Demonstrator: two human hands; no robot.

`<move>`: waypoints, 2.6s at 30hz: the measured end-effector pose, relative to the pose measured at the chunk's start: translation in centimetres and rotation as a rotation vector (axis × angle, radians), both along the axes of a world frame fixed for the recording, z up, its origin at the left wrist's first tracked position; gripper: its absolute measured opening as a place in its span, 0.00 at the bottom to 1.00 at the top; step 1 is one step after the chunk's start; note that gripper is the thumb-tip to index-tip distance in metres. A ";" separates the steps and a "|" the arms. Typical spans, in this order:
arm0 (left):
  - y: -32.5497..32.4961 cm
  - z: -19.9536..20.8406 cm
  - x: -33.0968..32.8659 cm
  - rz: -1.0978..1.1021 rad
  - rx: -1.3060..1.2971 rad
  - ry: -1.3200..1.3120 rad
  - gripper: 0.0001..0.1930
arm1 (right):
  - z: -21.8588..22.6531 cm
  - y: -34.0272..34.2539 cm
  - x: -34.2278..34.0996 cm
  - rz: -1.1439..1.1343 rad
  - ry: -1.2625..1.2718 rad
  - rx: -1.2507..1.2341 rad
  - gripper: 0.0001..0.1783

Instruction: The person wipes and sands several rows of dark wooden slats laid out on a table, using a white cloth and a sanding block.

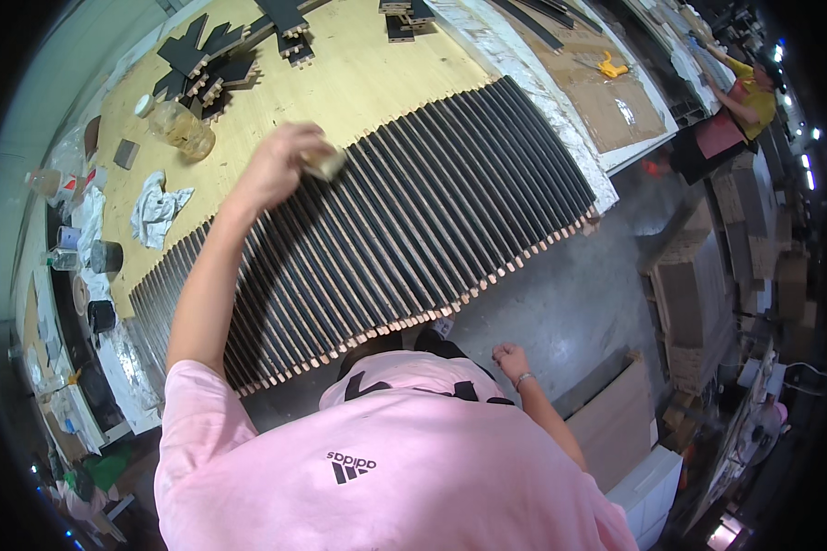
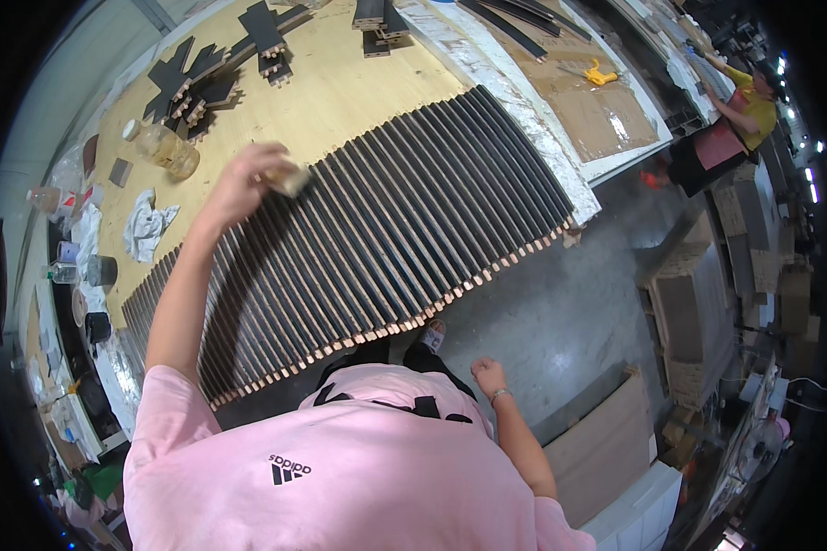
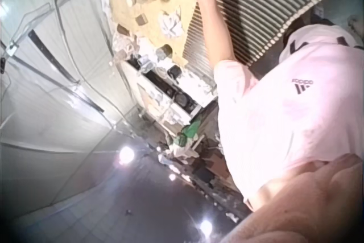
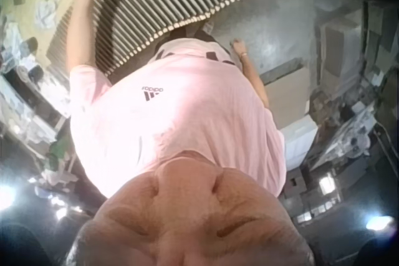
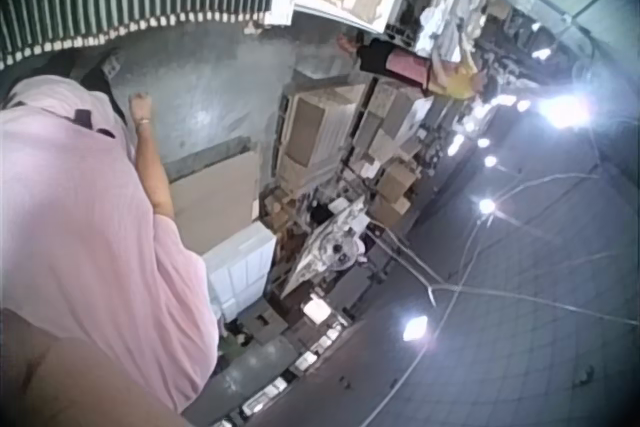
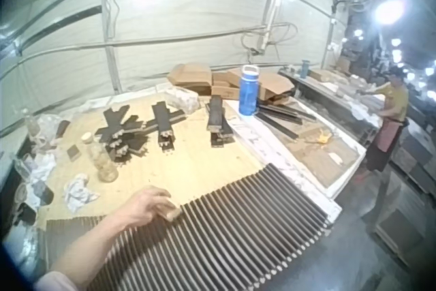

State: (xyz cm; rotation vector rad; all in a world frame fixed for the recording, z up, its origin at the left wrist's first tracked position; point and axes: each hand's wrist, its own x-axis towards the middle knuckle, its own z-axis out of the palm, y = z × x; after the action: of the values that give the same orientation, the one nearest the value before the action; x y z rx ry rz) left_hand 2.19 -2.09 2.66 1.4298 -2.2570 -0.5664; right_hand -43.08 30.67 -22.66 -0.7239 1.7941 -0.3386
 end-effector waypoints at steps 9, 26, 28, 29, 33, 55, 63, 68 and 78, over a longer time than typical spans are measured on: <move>3.6 -0.8 5.2 0.221 -0.192 -0.079 0.24 | -2.3 1.0 -0.8 -0.038 -0.007 0.004 0.06; 0.9 -1.6 9.8 0.258 -0.151 -0.212 0.21 | -1.6 -1.0 2.7 0.080 0.021 -0.026 0.07; 2.3 -1.8 8.7 0.159 -0.082 0.033 0.23 | -1.0 -0.2 3.2 0.018 0.022 -0.016 0.07; 3.2 -2.3 8.2 0.032 -0.060 0.038 0.23 | -0.7 0.3 3.4 -0.039 0.019 -0.004 0.06; 1.9 -2.9 11.0 0.082 -0.013 -0.045 0.22 | -0.7 2.5 4.0 -0.037 0.039 -0.004 0.06; 22.4 0.2 14.7 0.520 0.280 1.289 0.13 | -4.1 11.3 5.1 0.077 0.078 0.027 0.09; 33.9 -0.5 22.7 0.774 0.051 1.508 0.10 | -6.2 14.7 6.4 0.391 0.151 -0.002 0.08; 40.2 -0.1 31.5 1.057 -0.260 1.345 0.10 | -4.6 12.6 9.0 0.353 0.113 -0.048 0.07; 43.3 -7.7 49.4 1.324 -0.299 -0.121 0.12 | -3.2 11.2 26.2 0.102 0.037 0.018 0.06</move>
State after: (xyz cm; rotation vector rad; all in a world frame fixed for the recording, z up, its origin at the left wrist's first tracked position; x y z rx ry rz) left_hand 51.63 41.19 -5.03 2.3165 -0.9371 0.2845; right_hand -16.91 41.83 -25.88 -0.8107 1.7857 -0.2421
